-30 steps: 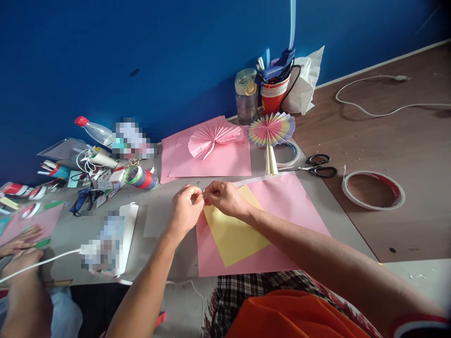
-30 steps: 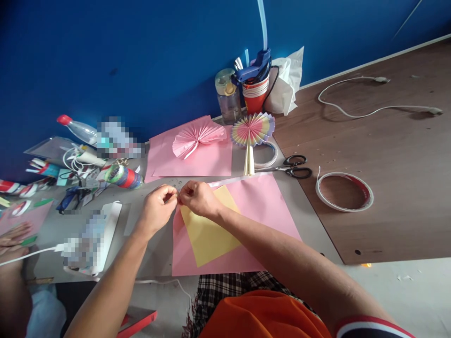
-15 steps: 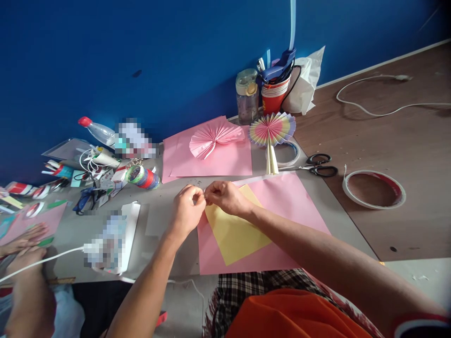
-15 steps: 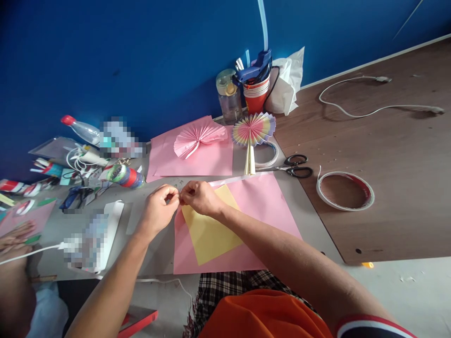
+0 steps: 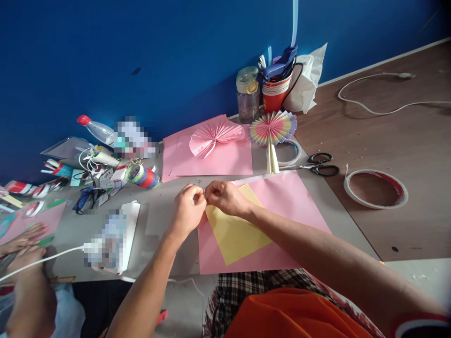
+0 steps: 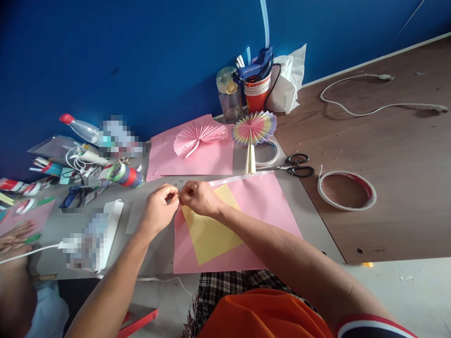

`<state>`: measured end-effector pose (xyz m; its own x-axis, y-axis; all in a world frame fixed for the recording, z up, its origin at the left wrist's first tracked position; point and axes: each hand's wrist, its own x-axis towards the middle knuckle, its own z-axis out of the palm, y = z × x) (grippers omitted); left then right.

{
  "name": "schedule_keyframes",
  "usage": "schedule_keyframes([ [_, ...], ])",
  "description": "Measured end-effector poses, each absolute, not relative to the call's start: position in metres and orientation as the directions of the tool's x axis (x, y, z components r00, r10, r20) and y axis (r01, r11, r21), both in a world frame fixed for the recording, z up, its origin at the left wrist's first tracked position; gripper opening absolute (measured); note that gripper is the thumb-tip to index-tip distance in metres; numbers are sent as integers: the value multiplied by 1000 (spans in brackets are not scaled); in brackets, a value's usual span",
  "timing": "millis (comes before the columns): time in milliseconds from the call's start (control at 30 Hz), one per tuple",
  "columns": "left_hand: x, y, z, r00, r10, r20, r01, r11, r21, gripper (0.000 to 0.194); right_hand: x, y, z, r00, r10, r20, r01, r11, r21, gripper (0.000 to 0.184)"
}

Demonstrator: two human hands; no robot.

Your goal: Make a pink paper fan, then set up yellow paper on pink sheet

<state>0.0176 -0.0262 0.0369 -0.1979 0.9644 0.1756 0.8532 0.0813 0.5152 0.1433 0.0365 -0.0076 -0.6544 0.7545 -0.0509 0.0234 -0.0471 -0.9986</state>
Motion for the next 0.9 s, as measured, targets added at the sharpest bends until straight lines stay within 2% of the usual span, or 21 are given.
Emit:
schedule_keyframes([
  [433, 16, -29, 38, -318, 948, -1, 717, 241, 654, 7, 142, 38, -10, -697, 712, -91, -135, -255, -957, 8],
  [667, 10, -31, 34, -359, 928, -102, 577, 307, 757, 6, 143, 38, -7, -696, 709, -118, -117, -274, -955, 6],
  [900, 2, -34, 38, -303, 934, -190, 489, 324, 810, 14, 141, 38, -12, -685, 721, -105, -99, -235, -967, 5],
])
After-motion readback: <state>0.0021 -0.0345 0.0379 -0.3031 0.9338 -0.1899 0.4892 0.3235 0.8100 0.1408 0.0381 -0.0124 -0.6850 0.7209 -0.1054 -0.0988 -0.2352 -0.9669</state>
